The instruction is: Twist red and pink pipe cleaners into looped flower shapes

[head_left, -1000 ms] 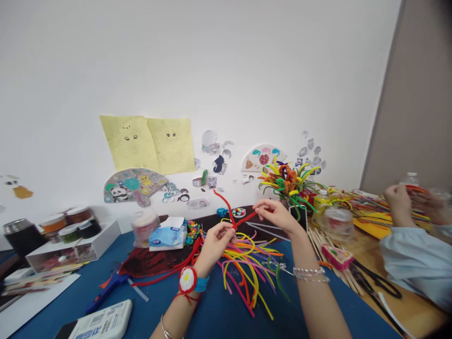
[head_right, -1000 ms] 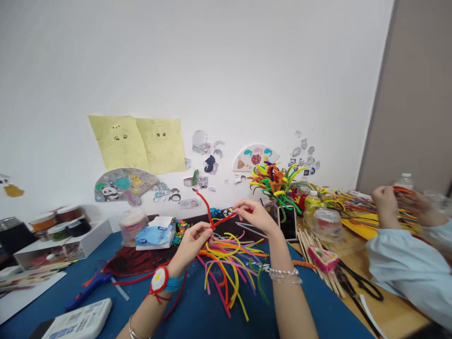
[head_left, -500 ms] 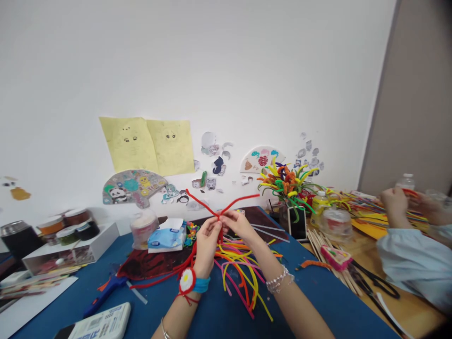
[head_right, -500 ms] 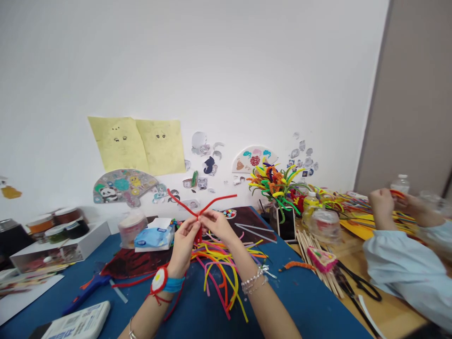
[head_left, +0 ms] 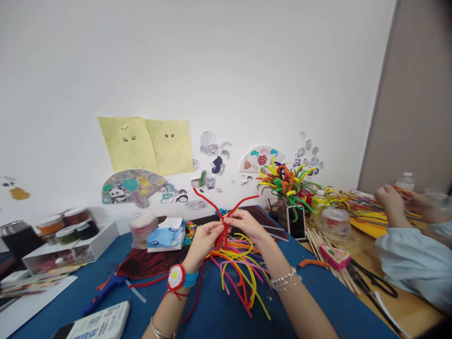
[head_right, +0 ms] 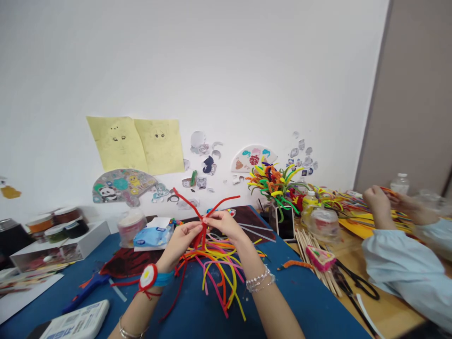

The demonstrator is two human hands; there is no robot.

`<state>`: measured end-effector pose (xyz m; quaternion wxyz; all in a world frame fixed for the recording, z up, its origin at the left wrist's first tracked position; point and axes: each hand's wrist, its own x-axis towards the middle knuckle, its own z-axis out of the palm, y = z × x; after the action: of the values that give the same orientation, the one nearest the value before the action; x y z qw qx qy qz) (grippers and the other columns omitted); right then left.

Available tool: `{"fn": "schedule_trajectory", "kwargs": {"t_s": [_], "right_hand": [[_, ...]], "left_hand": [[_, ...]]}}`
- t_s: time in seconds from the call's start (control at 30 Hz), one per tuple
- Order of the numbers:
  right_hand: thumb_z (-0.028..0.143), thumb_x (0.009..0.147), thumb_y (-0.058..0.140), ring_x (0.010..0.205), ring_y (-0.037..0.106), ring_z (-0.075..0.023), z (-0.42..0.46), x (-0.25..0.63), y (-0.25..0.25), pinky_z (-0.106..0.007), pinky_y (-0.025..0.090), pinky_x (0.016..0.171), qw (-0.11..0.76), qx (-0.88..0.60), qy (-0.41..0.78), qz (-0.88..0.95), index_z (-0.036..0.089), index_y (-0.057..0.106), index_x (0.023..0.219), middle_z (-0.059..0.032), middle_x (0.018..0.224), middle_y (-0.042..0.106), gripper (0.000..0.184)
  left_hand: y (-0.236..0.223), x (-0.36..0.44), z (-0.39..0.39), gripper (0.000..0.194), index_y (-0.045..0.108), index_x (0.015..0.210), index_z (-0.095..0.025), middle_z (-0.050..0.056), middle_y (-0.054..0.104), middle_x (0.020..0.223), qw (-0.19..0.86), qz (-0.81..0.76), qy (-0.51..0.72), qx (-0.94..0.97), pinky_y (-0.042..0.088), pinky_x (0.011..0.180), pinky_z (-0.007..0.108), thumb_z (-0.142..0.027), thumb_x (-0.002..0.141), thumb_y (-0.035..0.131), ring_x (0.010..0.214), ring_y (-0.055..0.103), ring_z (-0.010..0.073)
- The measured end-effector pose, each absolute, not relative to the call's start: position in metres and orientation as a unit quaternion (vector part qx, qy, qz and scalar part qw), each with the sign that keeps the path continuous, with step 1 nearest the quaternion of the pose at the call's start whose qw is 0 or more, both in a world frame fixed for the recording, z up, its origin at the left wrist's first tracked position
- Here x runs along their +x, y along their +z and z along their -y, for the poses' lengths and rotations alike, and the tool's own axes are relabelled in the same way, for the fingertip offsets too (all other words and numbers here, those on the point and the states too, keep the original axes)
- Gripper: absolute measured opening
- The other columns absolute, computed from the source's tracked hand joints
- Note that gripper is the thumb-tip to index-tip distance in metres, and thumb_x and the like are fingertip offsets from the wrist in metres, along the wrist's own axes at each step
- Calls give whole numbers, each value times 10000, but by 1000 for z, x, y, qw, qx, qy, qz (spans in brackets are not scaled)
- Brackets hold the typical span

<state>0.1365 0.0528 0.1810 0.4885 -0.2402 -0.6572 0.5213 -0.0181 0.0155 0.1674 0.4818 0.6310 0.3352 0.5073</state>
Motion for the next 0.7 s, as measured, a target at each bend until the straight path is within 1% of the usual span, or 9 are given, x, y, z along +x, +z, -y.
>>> {"fn": "schedule_trajectory", "kwargs": {"t_s": [0.1,0.17,0.3,0.47,0.57,0.7], "right_hand": [[327,620,684,627,584,-126,-50,138,183,-296,458,684,487,-241,534,647,116,655,780,-24,683,643,266],[323,626,680,664,593,-130,-47,139,186,-308,463,716,479,-241,542,647,119,644,802,-23,713,641,271],[334,644,662,654,591,-127,-40,138,190,-306,478,692,461,-244,540,661,126,613,816,-11,700,621,274],[340,682,624,627,572,-118,-36,133,191,-285,478,651,443,-243,518,691,128,581,796,0,673,593,244],[331,704,603,614,565,-114,-35,132,191,-268,471,619,440,-242,506,701,130,568,798,9,658,576,224],[321,712,595,625,569,-120,-35,133,191,-265,463,611,432,-241,507,705,132,570,825,0,685,590,221]], "left_hand": [[173,-25,-15,306,628,911,-122,66,652,795,395,-363,510,672,445,648,251,-360,729,565,694,586,153],[176,-30,-13,285,637,866,-123,51,640,762,366,-379,494,692,427,620,233,-360,728,561,675,566,141],[181,-34,-8,273,621,856,-129,15,596,675,378,-380,455,711,377,536,205,-360,754,518,579,503,104],[183,-36,-8,223,595,794,-122,19,579,704,369,-373,441,728,375,591,211,-319,767,495,635,495,109],[182,-36,-8,205,568,770,-120,7,552,674,370,-368,432,736,355,563,205,-305,772,479,601,468,98],[179,-34,-8,146,512,767,-136,-29,484,623,409,-353,417,731,316,506,183,-277,770,471,534,408,68]]}}
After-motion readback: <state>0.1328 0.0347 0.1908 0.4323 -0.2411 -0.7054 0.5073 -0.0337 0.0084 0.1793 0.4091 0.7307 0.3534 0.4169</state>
